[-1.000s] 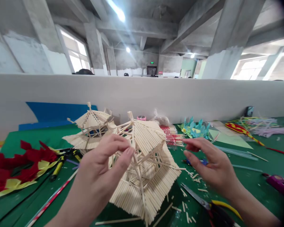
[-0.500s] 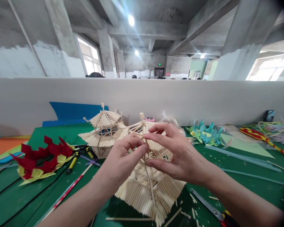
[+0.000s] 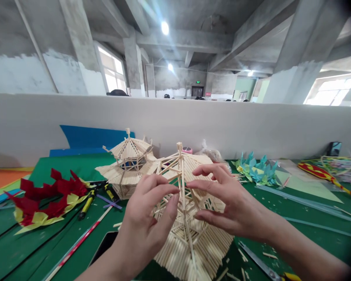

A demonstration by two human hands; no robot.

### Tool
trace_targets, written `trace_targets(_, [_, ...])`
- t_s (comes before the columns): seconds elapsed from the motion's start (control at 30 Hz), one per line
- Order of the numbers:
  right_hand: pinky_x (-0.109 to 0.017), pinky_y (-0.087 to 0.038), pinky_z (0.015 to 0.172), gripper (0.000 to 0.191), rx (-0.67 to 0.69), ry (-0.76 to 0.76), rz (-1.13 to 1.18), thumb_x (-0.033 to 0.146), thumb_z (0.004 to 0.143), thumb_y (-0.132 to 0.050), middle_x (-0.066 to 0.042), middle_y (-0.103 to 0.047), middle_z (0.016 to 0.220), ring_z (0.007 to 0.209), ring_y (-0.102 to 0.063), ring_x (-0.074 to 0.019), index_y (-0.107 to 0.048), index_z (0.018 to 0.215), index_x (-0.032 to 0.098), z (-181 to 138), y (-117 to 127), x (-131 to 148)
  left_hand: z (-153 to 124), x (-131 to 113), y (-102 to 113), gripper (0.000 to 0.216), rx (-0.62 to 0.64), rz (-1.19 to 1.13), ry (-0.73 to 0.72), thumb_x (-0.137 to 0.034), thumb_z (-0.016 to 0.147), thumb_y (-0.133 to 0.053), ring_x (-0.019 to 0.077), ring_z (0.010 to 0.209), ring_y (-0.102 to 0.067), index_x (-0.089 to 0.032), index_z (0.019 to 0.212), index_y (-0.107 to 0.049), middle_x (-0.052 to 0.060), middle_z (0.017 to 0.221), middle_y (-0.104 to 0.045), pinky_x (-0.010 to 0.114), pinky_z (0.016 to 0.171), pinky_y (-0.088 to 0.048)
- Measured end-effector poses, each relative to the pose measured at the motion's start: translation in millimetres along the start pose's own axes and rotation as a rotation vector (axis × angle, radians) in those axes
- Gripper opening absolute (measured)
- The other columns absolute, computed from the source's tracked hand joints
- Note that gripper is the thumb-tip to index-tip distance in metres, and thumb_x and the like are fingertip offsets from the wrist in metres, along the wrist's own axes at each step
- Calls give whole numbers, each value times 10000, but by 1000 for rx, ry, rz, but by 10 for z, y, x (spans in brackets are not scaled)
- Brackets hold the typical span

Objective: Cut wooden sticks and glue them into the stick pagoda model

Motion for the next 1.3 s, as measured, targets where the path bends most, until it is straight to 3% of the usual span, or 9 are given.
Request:
trace_targets(0.2, [-344, -302, 941, 396, 57, 12, -29, 360, 773, -578, -69, -401, 1191, 1092, -358, -202, -528, 1140, 221, 67, -28, -28, -84, -170, -30, 268, -19, 157, -294, -8, 728, -509, 191, 940, -446, -119, 968, -555, 68, 957, -513, 371, 811, -393])
trace_targets(0.3, [-342, -296, 948, 399, 68, 21, -32, 368, 778, -569, -74, -403, 1188, 1100, -357, -199, -524, 1146, 219, 87, -39, -29, -131, -184, -58, 306, -25, 184, -354, 10, 714, -514, 214, 980, -446, -105, 996, -544, 87, 1013, -513, 400, 836, -387])
trace_targets(0.53, [-328, -289, 951, 408, 67, 22, -30, 378, 774, -571, -72, -406, 1175, 1107, -352, -191, -522, 1145, 219, 106, -34, -40, -157, -137, -110, 312, -10, 197, -350, 8, 731, -494, 213, 997, -442, -112, 1016, -539, 82, 1032, -507, 406, 853, -364])
trace_targets(0.9, [-333, -278, 954, 403, 76, 13, -26, 320, 764, -579, -67, -405, 1168, 1120, -340, -193, -518, 1153, 232, 119, -33, -48, -106, -103, -221, 358, 126, 279, -291, -68, 775, -493, 238, 1076, -350, -215, 1102, -509, 53, 1113, -450, 429, 894, -298])
trace_targets(1.3, [-324, -287, 952, 483, 60, -1, -20, 352, 759, -581, -66, -407, 1192, 1099, -352, -190, -463, 1206, 210, 90, -29, -77, -110, -101, -218, 305, 87, 297, -305, -95, 774, -513, 247, 1067, -367, -201, 1060, -528, 63, 1097, -459, 441, 883, -300])
Point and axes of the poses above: each hand's wrist, its own z-axis towards the middle knuckle, its own y-axis out of the back of the hand, x = y × z, the point moved 7 cm from there along z, towards the middle knuckle
